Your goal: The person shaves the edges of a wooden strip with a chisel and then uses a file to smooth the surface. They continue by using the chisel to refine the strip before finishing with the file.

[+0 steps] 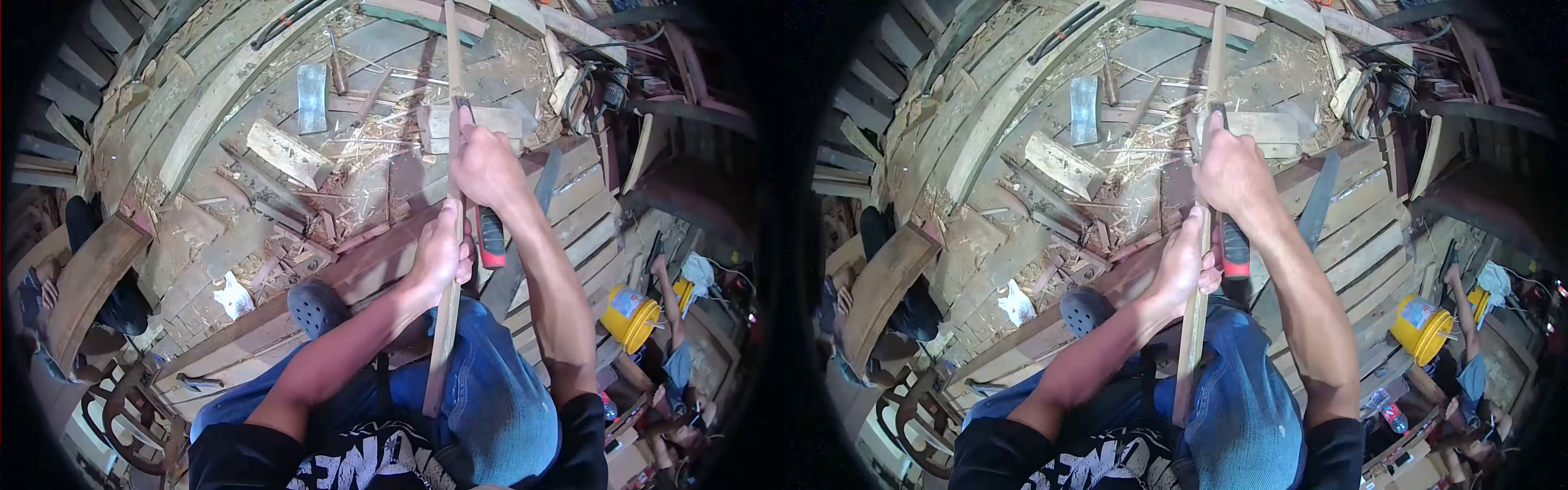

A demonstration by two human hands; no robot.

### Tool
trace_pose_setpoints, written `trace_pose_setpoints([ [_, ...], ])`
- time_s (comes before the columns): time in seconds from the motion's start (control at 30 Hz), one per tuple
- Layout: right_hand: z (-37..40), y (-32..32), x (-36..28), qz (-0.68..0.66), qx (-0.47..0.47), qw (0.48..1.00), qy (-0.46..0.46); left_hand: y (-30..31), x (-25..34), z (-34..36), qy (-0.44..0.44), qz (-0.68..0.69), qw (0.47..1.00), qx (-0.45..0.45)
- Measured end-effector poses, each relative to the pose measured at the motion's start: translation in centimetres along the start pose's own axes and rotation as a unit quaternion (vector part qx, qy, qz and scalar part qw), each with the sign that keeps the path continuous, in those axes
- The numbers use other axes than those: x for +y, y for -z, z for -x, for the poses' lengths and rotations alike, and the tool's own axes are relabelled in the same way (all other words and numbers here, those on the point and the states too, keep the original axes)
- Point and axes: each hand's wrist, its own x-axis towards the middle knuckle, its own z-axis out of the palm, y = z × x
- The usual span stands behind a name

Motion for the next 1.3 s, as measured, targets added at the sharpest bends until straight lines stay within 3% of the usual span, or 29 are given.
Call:
trace_pose_setpoints([
  [0.27,-2.0,0.5,0.8,-0.014,-0.017,0.999,0.026,0.4,0.3,-0.7,-0.007,0.001,1.000,-0.013],
  [0.4,-3.0,1.9,-0.2,0.004,-0.078,0.997,-0.007,-0.1,0.2,-0.3,0.001,-0.015,1.000,-0.008],
  [0.53,-1.9,1.0,0.2,0.011,-0.019,0.999,0.042,-0.1,0.3,-0.4,0.008,-0.005,1.000,0.003],
  [0.57,-2.3,1.5,-0.1,-0.005,-0.047,0.999,0.007,-0.1,0.3,-0.6,-0.004,-0.011,1.000,0.003],
  [0.7,-3.2,2.1,0.3,0.025,-0.077,0.997,0.020,-0.1,0.1,-0.7,-0.012,-0.008,1.000,-0.001],
  [0.87,-1.5,2.2,0.1,-0.018,-0.043,0.999,0.025,-0.3,0.0,-0.9,-0.010,-0.009,1.000,0.016],
  [0.93,-1.5,2.9,-0.3,-0.035,-0.117,0.992,-0.005,-0.2,-0.3,-0.8,-0.016,-0.010,1.000,0.022],
  [0.97,-1.4,2.0,0.4,-0.034,-0.066,0.997,0.016,-0.2,-0.3,-0.8,-0.023,-0.017,0.999,0.022],
  [1.07,0.1,1.1,0.5,-0.017,-0.040,0.999,0.008,-0.2,-0.1,-0.8,-0.022,-0.031,0.999,0.018],
  [1.3,0.2,1.3,0.2,-0.015,-0.043,0.999,0.011,-0.2,-0.2,-0.9,-0.017,-0.022,1.000,0.011],
])
